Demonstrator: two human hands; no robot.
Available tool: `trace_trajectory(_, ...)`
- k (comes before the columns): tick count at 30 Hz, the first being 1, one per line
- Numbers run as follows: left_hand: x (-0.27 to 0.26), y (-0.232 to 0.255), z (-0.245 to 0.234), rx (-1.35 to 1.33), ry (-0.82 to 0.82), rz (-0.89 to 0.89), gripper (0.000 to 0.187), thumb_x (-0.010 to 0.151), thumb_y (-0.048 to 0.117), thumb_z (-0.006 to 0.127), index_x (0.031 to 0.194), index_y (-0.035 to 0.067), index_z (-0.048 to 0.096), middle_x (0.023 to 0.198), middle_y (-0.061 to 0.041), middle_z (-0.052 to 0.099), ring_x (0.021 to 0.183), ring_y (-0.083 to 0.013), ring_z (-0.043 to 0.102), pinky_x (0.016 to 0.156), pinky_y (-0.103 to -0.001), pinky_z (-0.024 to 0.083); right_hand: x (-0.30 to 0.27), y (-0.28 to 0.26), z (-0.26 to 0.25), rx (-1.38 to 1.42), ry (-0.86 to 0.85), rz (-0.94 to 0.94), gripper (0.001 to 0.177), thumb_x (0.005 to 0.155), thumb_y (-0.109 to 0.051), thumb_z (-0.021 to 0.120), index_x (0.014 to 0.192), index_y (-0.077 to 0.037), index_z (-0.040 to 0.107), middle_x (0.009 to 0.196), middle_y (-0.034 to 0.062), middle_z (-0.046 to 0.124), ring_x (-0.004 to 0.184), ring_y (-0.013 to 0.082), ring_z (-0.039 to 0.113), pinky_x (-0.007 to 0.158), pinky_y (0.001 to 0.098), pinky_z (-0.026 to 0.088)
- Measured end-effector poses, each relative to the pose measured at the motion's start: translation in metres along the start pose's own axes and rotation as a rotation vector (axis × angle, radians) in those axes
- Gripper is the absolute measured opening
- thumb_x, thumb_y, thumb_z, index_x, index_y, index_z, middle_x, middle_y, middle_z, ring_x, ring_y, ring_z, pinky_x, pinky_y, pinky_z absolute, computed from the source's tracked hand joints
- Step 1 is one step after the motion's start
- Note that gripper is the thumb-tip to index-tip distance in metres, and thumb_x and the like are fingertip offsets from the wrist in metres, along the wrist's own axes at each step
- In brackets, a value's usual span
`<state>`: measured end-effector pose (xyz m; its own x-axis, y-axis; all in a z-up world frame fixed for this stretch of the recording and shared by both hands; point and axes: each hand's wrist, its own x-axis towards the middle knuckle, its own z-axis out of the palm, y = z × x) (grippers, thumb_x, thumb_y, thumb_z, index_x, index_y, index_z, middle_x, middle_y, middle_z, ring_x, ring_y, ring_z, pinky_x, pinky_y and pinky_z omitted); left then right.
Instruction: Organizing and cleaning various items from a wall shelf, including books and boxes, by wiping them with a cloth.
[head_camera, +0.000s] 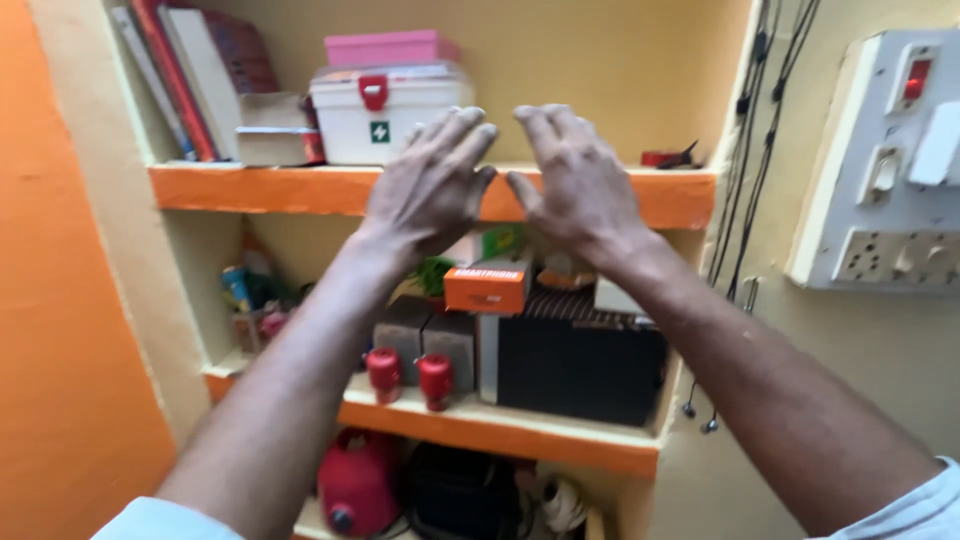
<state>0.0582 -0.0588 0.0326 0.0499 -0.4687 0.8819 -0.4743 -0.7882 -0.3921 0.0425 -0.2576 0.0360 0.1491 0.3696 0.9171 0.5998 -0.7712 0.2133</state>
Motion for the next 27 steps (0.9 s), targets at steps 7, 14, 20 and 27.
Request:
trace_trajectory(7,0.061,0.016,0.091,-0.202,-0.083,-0.061,0.026,0.096,0.021,0.06,0.117,0.006,0.063,0.123,-0.015,0.065,0.119,-0.034,0.061,0.093,-0.048,0.052,0.027,0.1,-0.007,-0.274,-0.345,0.341,0.05,0.096,-0.034,0.065,0.139,-0.011,0.054,0.135,0.0185,0.056,0.127,0.0392,0.055,0.102,0.0536,0.048)
trace_trajectory(14,0.08,0.018,0.142,-0.337,-0.216,-0.25,0.027,0.098,0.029,0.054,0.11,0.008,0.066,0.116,-0.015,0.067,0.114,-0.0361,0.062,0.094,-0.049,0.05,0.039,0.148,0.009,-0.324,-0.58,0.574,0.055,0.097,-0.044,0.061,0.144,-0.015,0.054,0.143,0.0191,0.054,0.13,0.0393,0.057,0.105,0.0551,0.048)
trace_trajectory(20,0.082,0.018,0.149,-0.367,-0.315,-0.37,0.031,0.104,0.03,0.047,0.115,0.011,0.067,0.121,-0.015,0.068,0.118,-0.0381,0.062,0.098,-0.051,0.049,0.04,0.17,0.023,-0.41,-0.697,0.628,0.057,0.097,-0.048,0.061,0.145,-0.018,0.054,0.146,0.0181,0.054,0.132,0.0382,0.057,0.107,0.0548,0.047)
trace_trajectory(27,0.082,0.014,0.146,-0.46,-0.294,-0.392,0.041,0.097,0.033,0.054,0.132,0.012,0.06,0.134,-0.017,0.062,0.123,-0.039,0.059,0.102,-0.05,0.046,0.039,0.178,0.023,-0.448,-0.801,0.693,0.045,0.098,-0.037,0.057,0.139,-0.017,0.062,0.143,0.0157,0.061,0.134,0.0342,0.057,0.11,0.0503,0.046)
